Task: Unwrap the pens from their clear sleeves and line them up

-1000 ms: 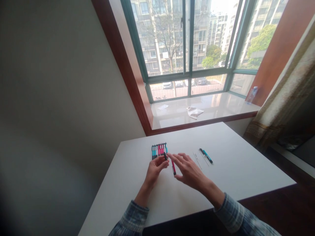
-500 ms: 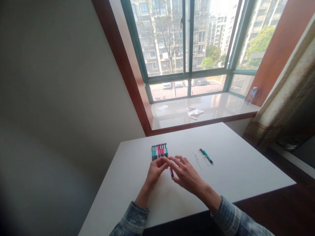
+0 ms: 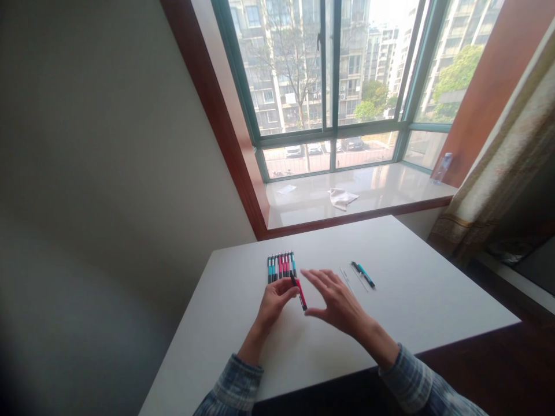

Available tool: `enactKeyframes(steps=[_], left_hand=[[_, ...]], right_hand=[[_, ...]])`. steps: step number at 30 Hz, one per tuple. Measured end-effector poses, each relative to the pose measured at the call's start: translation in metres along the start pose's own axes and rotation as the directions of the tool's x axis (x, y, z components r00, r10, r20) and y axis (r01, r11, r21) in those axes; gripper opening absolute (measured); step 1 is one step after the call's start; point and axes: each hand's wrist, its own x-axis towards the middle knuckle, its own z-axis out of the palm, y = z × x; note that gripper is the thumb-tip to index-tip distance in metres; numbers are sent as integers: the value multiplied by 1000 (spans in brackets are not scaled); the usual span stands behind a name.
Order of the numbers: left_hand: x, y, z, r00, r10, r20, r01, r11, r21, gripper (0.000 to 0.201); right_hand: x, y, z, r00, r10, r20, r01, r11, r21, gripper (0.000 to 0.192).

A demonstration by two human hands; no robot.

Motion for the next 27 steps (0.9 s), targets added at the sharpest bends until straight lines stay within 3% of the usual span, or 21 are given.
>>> enactKeyframes(steps=[3,5,10,17,21,24,27], left_hand=[[0,-1,0,1000,-7,-30,7,1000,-7,32],[0,-2,-1,999,-6,-36,6,1000,-6,32],[0,-1,-1,997,10,-79,-9,1000,4,31],[-3,5,1,991,-2,-130,0,1000,-19,32],[-4,6,2,995,-7,-99,7,1000,1,32],[-3,4,2,998,-13,-59,13,1000,1,31],[-2,1,1,999,-10,-42,10,1000,0,31]], right_hand=[[-10,32,-12,976,157,-149,-161,987,-10,48],[-19,55,-17,941,272,-203,-285,958,-33,32],[-35,90,-16,892,417,-172,-435,896,-84,34],[-31,93,-16,867,485,-113,-495,863,-102,24],[-15,81,-18,830,535,-159,-505,841,193,28],[1,73,-10,818,570,-80,-458,729,509,33],[12,69,5,827,562,13,-422,606,675,39]])
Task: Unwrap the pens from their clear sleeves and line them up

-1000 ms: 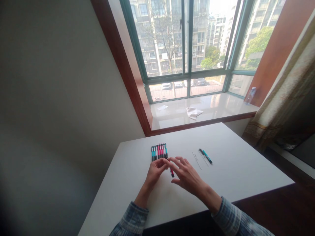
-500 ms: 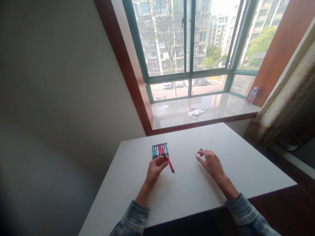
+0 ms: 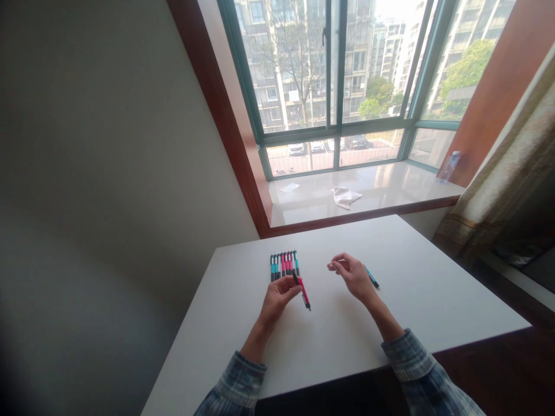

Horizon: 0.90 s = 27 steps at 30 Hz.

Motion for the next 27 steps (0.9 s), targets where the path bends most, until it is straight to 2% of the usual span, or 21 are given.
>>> enactKeyframes(steps=[4,9,11,16,19,21,23,27], left_hand=[[1,-2,-1,1000,8,12,-8,1000,-3,30],[2,-4,-2,999,30,17,-30,1000,1,29],[3,-4,-2,999,36,18,-37,999,9,29],[2,-3,-3,999,44,18,-44,999,10,28],[2,-3,-3,999,40,11,-41,999,10,29],[2,-3,-3,999,41,0,-41,999,8,29],[1,-3,-2,999,45,-5,-44,999,4,29],[1,-2,-1,999,45,-6,-45,999,3,29]], right_hand=[[1,5,15,999,9,34,-12,997,74,46],[-5,12,25,994,93,59,-103,975,195,49],[-6,18,28,994,97,52,-106,976,191,47],[-7,27,33,995,58,83,-63,997,52,36],[-11,25,34,998,-22,62,31,989,-144,29],[-14,22,34,988,-128,89,151,931,-332,24],[-17,20,35,963,-209,167,264,844,-467,23],[-22,17,37,930,-252,267,365,717,-594,25]])
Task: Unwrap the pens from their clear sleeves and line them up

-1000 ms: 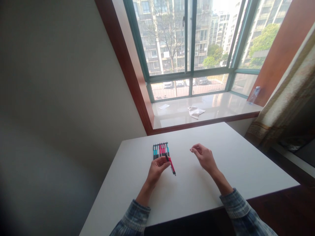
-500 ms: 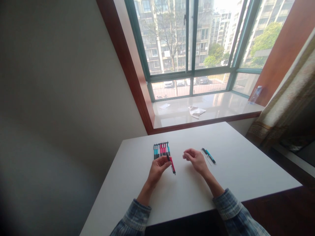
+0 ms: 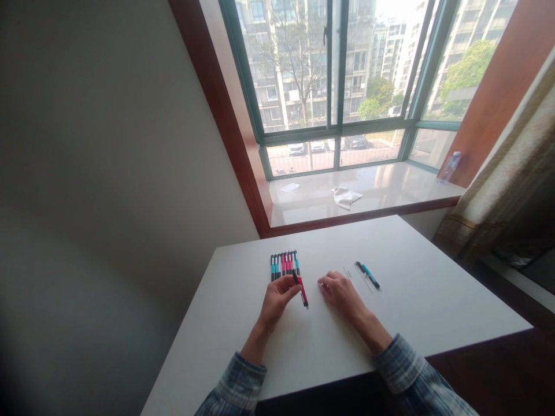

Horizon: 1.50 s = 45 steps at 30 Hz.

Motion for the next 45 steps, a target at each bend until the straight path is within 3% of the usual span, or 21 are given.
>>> enactKeyframes(steps=[7,12,17,22,27,41,45], left_hand=[[1,-3,-1,1000,6,3,-6,1000,7,28],[1,-3,-1,1000,29,-11,-28,999,33,27],[-1,1,2,993,111,-45,-104,986,128,28],[-2,1,3,985,160,-57,-148,974,173,30],[-3,4,3,984,173,-45,-162,967,196,31],[-2,1,0,983,181,-13,-175,965,193,32],[-2,0,0,984,176,-26,-167,964,206,30]], right_hand=[[2,-10,-9,999,47,-6,-48,998,-34,25],[10,-19,-18,982,163,-98,-136,961,240,14],[23,-44,-31,971,157,-181,-58,886,459,19],[29,-66,-40,985,55,-166,23,898,439,15],[29,-72,-43,993,6,-114,43,907,419,16],[27,-75,-38,998,-8,-65,33,918,396,17],[22,-63,-41,993,32,-113,6,945,327,17]])
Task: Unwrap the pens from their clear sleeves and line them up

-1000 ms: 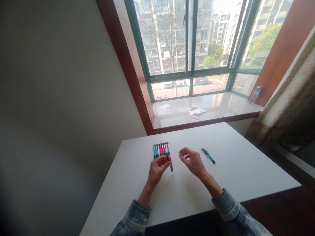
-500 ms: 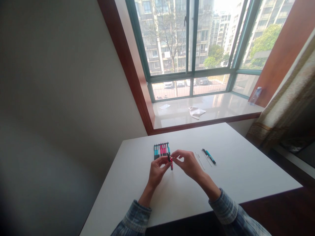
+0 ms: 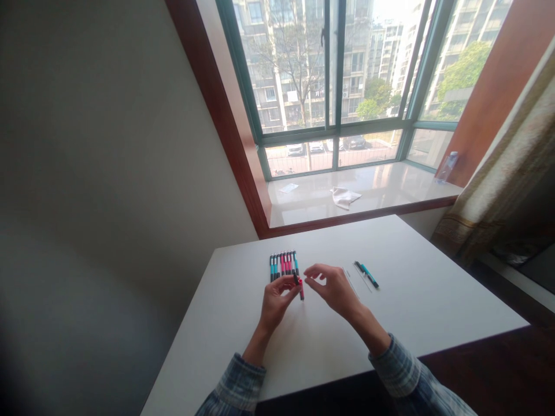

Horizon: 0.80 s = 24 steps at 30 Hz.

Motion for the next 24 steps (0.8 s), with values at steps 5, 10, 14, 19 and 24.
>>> enactKeyframes(steps=[5,10,14,19,24], left_hand=[[1,0,1,999,-26,-38,27,1000,10,28],[2,3,2,999,-28,-35,28,999,14,27],[2,5,2,999,-31,-37,32,999,15,28],[1,5,2,999,-27,-45,29,999,41,27],[1,5,1,999,-20,-44,22,998,53,27]], right_hand=[[-21,43,-29,983,83,-161,-130,942,-309,17],[-52,84,-43,961,209,-180,-269,855,-444,19],[-64,94,-38,957,241,-161,-286,877,-387,22],[-65,90,-33,959,239,-149,-281,856,-434,25],[-59,82,-29,972,180,-151,-229,874,-429,33]])
